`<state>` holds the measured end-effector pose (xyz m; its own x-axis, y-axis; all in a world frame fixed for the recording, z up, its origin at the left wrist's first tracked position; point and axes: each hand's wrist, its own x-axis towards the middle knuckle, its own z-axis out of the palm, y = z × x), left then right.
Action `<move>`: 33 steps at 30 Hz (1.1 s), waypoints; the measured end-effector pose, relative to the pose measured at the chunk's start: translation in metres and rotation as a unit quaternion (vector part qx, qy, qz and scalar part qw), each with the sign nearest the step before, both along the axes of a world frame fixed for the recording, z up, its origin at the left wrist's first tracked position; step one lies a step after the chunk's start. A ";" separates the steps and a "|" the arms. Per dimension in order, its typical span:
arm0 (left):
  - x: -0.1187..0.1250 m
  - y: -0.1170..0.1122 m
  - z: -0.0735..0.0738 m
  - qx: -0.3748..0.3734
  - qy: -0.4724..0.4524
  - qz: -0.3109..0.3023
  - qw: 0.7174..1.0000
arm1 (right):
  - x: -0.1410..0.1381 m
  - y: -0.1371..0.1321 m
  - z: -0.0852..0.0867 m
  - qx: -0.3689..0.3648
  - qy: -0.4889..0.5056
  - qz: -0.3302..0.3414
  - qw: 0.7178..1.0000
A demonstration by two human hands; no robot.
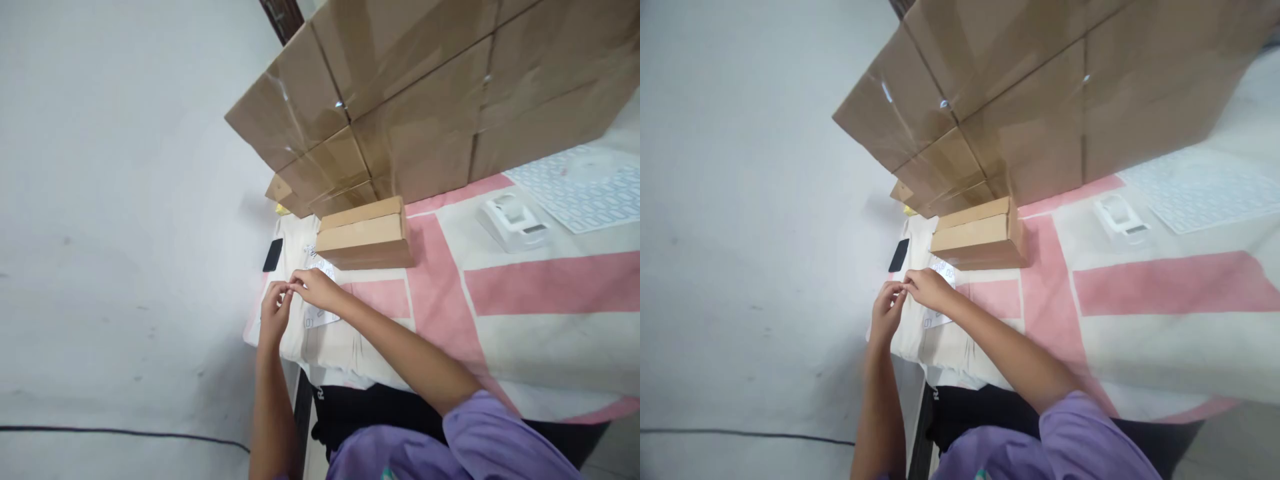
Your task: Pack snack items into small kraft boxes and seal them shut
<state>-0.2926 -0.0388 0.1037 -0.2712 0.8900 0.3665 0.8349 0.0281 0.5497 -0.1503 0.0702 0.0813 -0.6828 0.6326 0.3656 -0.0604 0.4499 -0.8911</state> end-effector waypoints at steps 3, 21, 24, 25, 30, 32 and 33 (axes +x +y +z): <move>0.011 0.010 0.016 0.028 0.009 -0.003 1.000 | 0.037 0.000 0.015 -0.007 0.018 -0.063 0.998; 0.149 0.124 -0.068 0.247 -0.043 0.109 0.962 | 0.220 0.109 -0.061 -0.339 0.211 -0.199 0.895; 0.138 0.125 -0.073 0.228 -0.057 0.097 0.967 | 0.215 0.103 -0.066 -0.376 0.206 -0.183 0.885; 0.133 0.125 -0.074 0.218 -0.082 0.093 0.968 | 0.215 0.102 -0.066 -0.394 0.210 -0.179 0.877; 0.122 0.126 -0.083 0.151 -0.179 0.066 0.970 | 0.214 0.098 -0.065 -0.446 0.222 -0.140 0.856; 0.123 0.127 -0.085 0.145 -0.176 0.068 0.971 | 0.214 0.098 -0.065 -0.444 0.218 -0.142 0.857; 0.124 0.128 -0.086 0.145 -0.177 0.070 0.971 | 0.214 0.098 -0.065 -0.437 0.215 -0.146 0.861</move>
